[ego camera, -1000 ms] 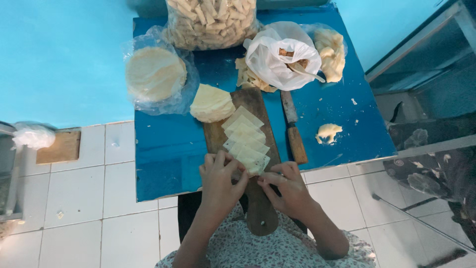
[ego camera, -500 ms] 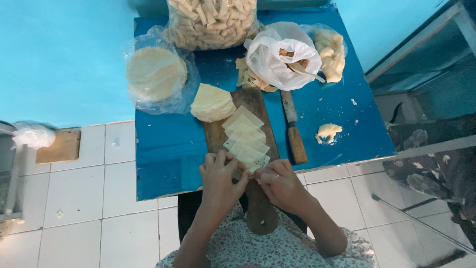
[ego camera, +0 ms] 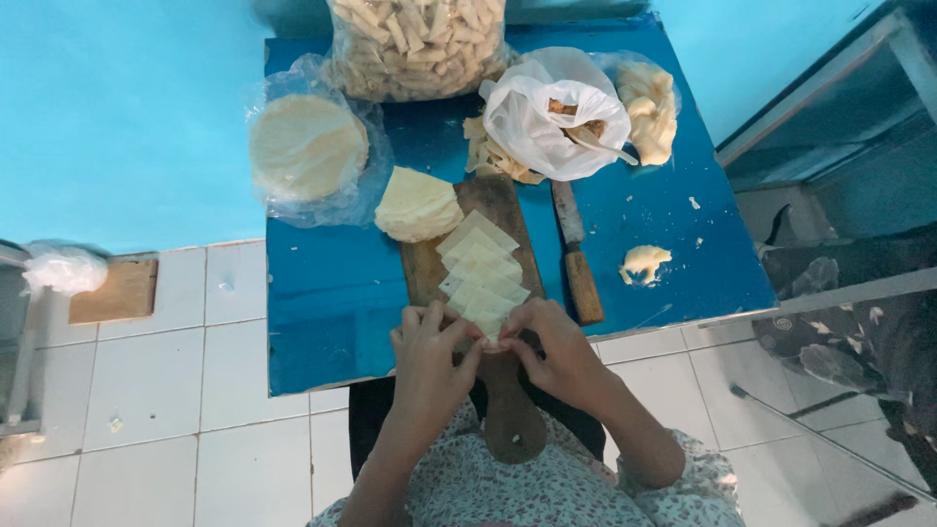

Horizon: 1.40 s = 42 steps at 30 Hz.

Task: The person places thin square dough sheets in a row on a wooden board, spoons brown filling from a plastic bag onto each sheet, and folds the dough over the filling by hand, building a row of folded filled pastries on the board.

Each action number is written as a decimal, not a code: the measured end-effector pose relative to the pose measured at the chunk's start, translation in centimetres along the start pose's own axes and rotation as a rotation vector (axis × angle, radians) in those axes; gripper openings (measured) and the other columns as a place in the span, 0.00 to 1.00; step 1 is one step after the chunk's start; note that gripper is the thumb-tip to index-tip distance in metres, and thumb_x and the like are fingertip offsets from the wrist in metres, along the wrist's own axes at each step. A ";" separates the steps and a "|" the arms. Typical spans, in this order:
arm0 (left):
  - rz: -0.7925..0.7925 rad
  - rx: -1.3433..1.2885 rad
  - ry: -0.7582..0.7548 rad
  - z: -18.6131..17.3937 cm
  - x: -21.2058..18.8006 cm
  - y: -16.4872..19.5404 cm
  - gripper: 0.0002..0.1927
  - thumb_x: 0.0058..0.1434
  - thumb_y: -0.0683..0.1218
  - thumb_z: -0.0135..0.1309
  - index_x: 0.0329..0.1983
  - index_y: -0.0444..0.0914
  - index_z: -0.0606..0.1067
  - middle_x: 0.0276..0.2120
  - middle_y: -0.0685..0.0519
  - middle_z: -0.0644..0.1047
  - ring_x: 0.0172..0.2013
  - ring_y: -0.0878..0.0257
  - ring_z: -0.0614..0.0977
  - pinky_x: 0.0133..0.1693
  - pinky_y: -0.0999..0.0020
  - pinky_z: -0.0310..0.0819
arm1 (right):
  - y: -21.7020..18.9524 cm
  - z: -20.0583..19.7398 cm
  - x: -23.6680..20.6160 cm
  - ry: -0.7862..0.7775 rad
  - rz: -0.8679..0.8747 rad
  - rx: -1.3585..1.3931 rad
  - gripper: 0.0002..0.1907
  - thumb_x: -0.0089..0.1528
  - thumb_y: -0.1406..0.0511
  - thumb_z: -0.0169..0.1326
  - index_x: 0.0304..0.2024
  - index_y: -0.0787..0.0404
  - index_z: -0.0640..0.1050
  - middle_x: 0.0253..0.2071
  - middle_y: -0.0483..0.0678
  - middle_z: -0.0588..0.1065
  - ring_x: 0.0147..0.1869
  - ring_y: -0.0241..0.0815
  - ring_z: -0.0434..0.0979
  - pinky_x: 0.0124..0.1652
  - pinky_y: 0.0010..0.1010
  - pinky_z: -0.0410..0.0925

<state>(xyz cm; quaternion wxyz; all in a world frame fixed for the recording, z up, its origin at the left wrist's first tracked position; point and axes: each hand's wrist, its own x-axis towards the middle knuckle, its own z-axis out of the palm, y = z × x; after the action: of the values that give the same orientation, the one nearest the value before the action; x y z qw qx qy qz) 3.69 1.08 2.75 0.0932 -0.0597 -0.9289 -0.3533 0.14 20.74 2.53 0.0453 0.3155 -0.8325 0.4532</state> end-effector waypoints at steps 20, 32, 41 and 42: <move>0.092 0.017 -0.012 -0.7 -0.2 0.0 0.07 0.51 0.44 0.65 0.33 0.40 0.81 0.40 0.51 0.73 0.47 0.51 0.71 0.45 0.51 0.58 | -1.1 -1.4 2.9 -0.215 0.037 -0.003 0.19 0.56 0.76 0.59 0.45 0.60 0.68 0.36 0.48 0.75 0.45 0.50 0.77 0.47 0.39 0.63; 0.041 -0.005 0.114 0.0 0.1 0.2 0.09 0.48 0.41 0.65 0.33 0.43 0.82 0.43 0.52 0.73 0.49 0.50 0.70 0.45 0.51 0.58 | -1.6 -1.3 3.7 -0.195 0.080 -0.078 0.24 0.52 0.78 0.59 0.47 0.58 0.67 0.32 0.44 0.79 0.50 0.51 0.77 0.46 0.41 0.60; 0.354 0.214 0.146 -0.1 -0.5 -0.3 0.06 0.56 0.44 0.63 0.36 0.42 0.79 0.46 0.53 0.72 0.50 0.49 0.71 0.48 0.44 0.56 | -1.0 -0.7 2.8 -0.096 0.028 -0.133 0.25 0.51 0.77 0.61 0.47 0.59 0.67 0.36 0.43 0.79 0.50 0.50 0.77 0.45 0.41 0.57; 0.349 0.214 0.145 -0.1 -0.5 -0.4 0.06 0.56 0.44 0.63 0.37 0.42 0.80 0.46 0.53 0.72 0.50 0.50 0.71 0.48 0.45 0.56 | -1.0 -0.7 2.4 -0.078 0.020 -0.147 0.24 0.51 0.76 0.62 0.47 0.58 0.68 0.37 0.43 0.78 0.50 0.49 0.77 0.46 0.41 0.58</move>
<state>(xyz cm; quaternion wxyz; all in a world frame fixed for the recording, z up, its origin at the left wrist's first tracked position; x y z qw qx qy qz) 4.14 0.74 2.44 0.2253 -0.1837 -0.9277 -0.2344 -1.38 19.75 4.55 0.0313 0.3202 -0.8679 0.3785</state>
